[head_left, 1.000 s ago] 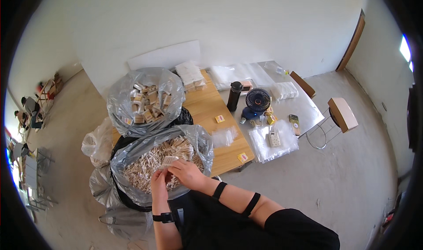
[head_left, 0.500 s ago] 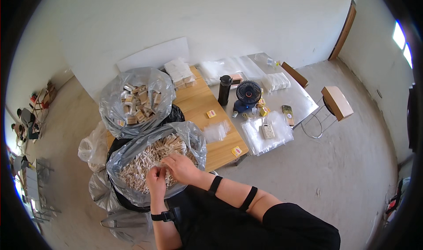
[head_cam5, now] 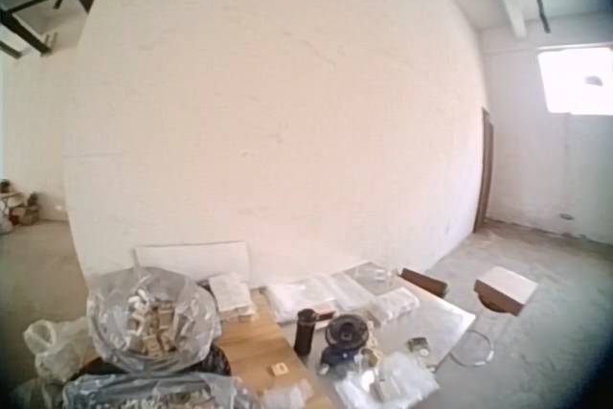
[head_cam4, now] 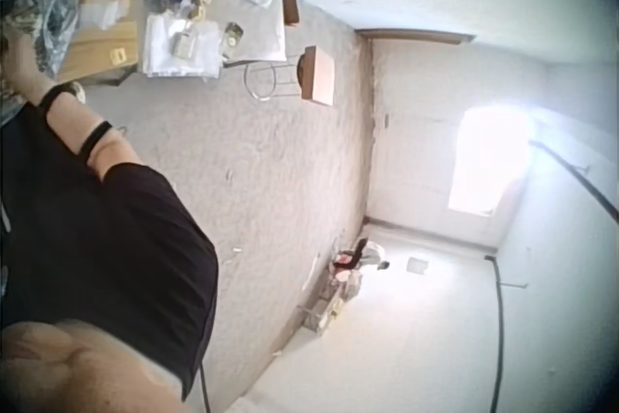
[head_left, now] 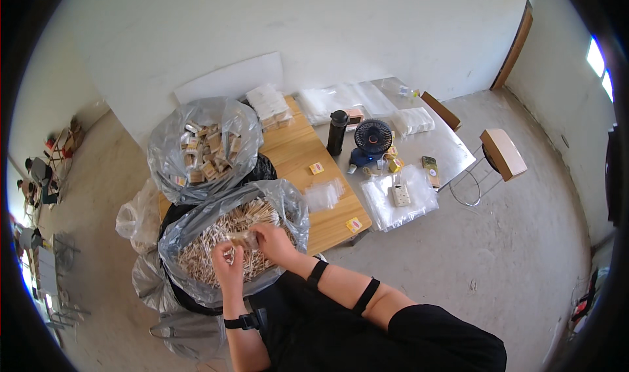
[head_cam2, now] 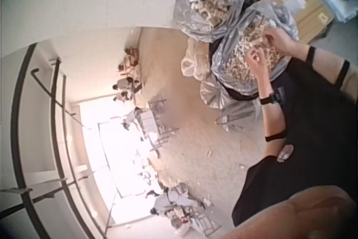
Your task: The recorder is packing cotton swabs into small plastic bags.
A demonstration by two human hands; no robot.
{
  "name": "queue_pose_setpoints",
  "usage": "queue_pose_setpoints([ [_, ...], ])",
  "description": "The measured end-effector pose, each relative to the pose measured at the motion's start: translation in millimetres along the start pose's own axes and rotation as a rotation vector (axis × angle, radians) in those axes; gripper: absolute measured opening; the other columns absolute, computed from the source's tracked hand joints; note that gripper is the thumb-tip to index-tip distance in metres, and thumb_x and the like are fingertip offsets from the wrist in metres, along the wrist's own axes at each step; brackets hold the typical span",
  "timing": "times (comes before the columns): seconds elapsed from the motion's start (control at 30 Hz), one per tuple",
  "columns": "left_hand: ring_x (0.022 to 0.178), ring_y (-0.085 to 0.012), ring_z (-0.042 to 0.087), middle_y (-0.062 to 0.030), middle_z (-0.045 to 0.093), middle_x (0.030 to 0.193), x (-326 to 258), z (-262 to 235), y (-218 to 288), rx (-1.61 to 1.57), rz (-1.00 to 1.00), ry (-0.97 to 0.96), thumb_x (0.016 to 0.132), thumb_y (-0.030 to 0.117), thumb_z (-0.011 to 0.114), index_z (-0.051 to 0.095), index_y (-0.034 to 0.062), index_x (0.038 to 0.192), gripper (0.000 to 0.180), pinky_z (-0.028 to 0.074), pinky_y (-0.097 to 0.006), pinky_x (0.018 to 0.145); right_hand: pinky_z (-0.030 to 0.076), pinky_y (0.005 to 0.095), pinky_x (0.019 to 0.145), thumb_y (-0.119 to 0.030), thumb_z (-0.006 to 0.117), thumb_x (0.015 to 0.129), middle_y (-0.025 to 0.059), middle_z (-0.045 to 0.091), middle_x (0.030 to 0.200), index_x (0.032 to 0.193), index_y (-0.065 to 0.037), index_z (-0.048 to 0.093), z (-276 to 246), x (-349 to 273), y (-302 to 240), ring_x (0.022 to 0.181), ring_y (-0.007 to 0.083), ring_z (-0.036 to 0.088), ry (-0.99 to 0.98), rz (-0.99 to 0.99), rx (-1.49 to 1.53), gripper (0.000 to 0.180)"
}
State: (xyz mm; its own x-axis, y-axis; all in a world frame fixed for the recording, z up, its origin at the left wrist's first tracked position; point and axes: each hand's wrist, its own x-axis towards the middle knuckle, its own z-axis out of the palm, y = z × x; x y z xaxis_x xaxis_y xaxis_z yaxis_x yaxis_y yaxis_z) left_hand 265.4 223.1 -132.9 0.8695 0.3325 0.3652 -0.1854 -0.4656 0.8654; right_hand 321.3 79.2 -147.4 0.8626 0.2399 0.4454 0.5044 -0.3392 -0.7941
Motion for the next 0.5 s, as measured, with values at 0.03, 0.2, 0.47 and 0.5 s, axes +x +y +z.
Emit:
queue_pose_setpoints([
  [0.03, 0.081, -0.0203, 0.059, -0.0092, 0.061, 0.093, -1.6, -3.5, -8.8, 0.012, -0.014, 0.021, 0.082, 0.015, 0.067, 0.057, 0.0013, 0.092, 0.020, 0.046, -0.031, 0.072, 0.050, 0.0356, 0.072, 0.005, 0.053, 0.078, 0.0142, 0.063, 0.084, 0.096, 0.000, 0.061, 5.0, 0.3, -0.4, 0.079, 0.0279, 0.063, 0.035, 0.136, 0.108, 0.021],
  [0.2, 0.087, -0.0097, 0.055, -0.0050, 0.059, 0.102, 2.9, -0.4, -21.9, -0.614, -0.477, -0.033, 0.089, 0.014, 0.061, 0.055, -0.0002, 0.106, 0.023, 0.045, -0.025, 0.077, 0.048, 0.0259, 0.071, 0.007, 0.051, 0.082, 0.0058, 0.064, 0.089, 0.104, 0.000, 0.060, 11.1, -1.7, 16.9, 0.082, 0.0125, 0.060, -0.065, 0.520, 0.686, 0.025],
  [0.47, 0.068, -0.0179, 0.059, -0.0107, 0.062, 0.081, 11.0, 4.5, -12.3, 0.111, -0.091, -0.061, 0.075, 0.010, 0.073, 0.062, -0.0013, 0.088, 0.020, 0.046, -0.028, 0.061, 0.048, 0.0269, 0.072, -0.016, 0.062, 0.087, 0.0082, 0.065, 0.089, 0.104, -0.001, 0.060, 7.6, 8.1, 8.0, 0.080, 0.0179, 0.061, -0.056, 0.028, 0.201, 0.023],
  [0.5, 0.068, -0.0179, 0.059, -0.0107, 0.062, 0.081, 9.7, 3.8, -11.2, 0.114, -0.096, -0.053, 0.075, 0.010, 0.073, 0.062, -0.0013, 0.088, 0.020, 0.046, -0.028, 0.061, 0.048, 0.0269, 0.072, -0.016, 0.062, 0.087, 0.0082, 0.065, 0.089, 0.104, -0.001, 0.060, 6.9, 11.1, 1.9, 0.080, 0.0179, 0.061, -0.066, 0.026, 0.205, 0.023],
])
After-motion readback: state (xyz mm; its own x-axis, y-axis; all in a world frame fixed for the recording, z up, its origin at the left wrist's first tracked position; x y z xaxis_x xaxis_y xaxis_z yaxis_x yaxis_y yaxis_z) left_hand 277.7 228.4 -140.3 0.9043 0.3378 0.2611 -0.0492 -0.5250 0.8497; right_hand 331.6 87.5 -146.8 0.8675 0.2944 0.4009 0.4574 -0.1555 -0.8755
